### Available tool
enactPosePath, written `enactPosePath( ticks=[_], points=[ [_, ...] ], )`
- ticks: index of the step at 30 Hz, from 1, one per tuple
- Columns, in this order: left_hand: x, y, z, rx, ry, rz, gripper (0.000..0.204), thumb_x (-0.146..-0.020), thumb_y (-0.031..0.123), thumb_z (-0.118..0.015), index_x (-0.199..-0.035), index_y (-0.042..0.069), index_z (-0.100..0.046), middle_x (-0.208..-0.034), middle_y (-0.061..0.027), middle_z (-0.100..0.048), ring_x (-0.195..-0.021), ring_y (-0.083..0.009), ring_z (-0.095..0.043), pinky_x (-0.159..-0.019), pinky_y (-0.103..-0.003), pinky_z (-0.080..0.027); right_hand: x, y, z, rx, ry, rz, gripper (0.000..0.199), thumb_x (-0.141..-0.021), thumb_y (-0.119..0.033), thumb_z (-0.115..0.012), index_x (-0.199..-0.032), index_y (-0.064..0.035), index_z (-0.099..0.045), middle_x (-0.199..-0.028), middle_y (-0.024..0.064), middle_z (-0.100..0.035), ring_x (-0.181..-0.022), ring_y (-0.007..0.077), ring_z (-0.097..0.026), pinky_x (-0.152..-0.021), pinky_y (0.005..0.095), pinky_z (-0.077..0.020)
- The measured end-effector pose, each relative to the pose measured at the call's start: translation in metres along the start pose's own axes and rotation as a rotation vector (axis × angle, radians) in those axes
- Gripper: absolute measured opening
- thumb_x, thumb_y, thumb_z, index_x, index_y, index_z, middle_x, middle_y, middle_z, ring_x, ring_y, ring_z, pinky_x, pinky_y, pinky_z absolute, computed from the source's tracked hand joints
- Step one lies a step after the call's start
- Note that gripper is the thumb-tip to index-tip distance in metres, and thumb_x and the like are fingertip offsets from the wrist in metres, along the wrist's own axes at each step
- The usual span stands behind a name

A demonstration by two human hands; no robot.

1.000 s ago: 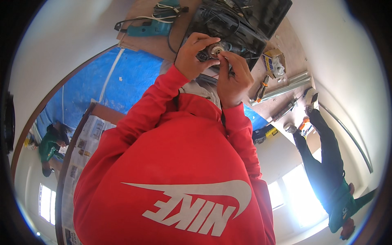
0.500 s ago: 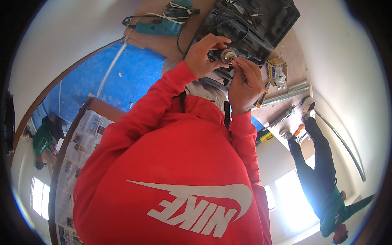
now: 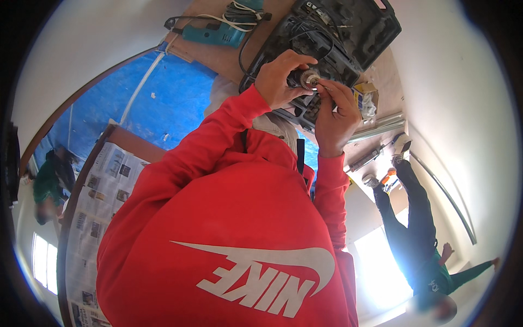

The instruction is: The person assembles a corded drill by inserting a chuck into the drill body and tightening it with a wrench. They then attach the power cord to the drill and secure it.

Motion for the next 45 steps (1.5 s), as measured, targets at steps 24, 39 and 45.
enactPosePath(
  ticks=[24,39,45],
  points=[
    [0.000,-0.006,0.003,-0.005,-0.022,-0.029,0.072,-0.075,0.016,-0.092,-0.141,0.018,-0.064,-0.122,-0.0090,-0.074,-0.109,-0.0310,-0.073,-0.091,-0.041,-0.060,-0.008,-0.007,-0.001,0.068,-0.049,0.004,0.014,-0.093,0.006,-0.073,-0.104,0.0000,-0.080,-0.098,0.0096,-0.077,-0.090,0.0162,-0.072,-0.082,0.0283,-0.0540],
    [-0.003,0.000,0.005,-0.044,-0.050,0.020,0.070,-0.076,0.014,-0.090,-0.140,0.021,-0.062,-0.128,-0.0102,-0.074,-0.108,-0.0316,-0.074,-0.086,-0.041,-0.060,-0.007,-0.009,-0.002,0.053,-0.050,-0.005,0.014,-0.094,0.006,-0.072,-0.104,0.0009,-0.080,-0.100,0.0096,-0.076,-0.090,0.0160,-0.071,-0.082,0.0277,-0.0540],
    [-0.011,-0.008,0.010,-0.012,-0.184,-0.076,0.072,-0.072,0.016,-0.093,-0.138,0.022,-0.063,-0.114,-0.0073,-0.074,-0.105,-0.0292,-0.073,-0.085,-0.042,-0.060,-0.007,-0.008,-0.002,0.094,-0.051,-0.010,0.013,-0.094,0.006,-0.072,-0.103,0.0001,-0.080,-0.101,0.0096,-0.076,-0.091,0.0160,-0.071,-0.082,0.0285,-0.0550]
  ],
)
Point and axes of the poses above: each hand's wrist, its own x-axis away from the middle knuckle, its own z-axis out of the back of the hand, y = z × x, the point moved 4 cm from there along -x, towards the middle knuckle
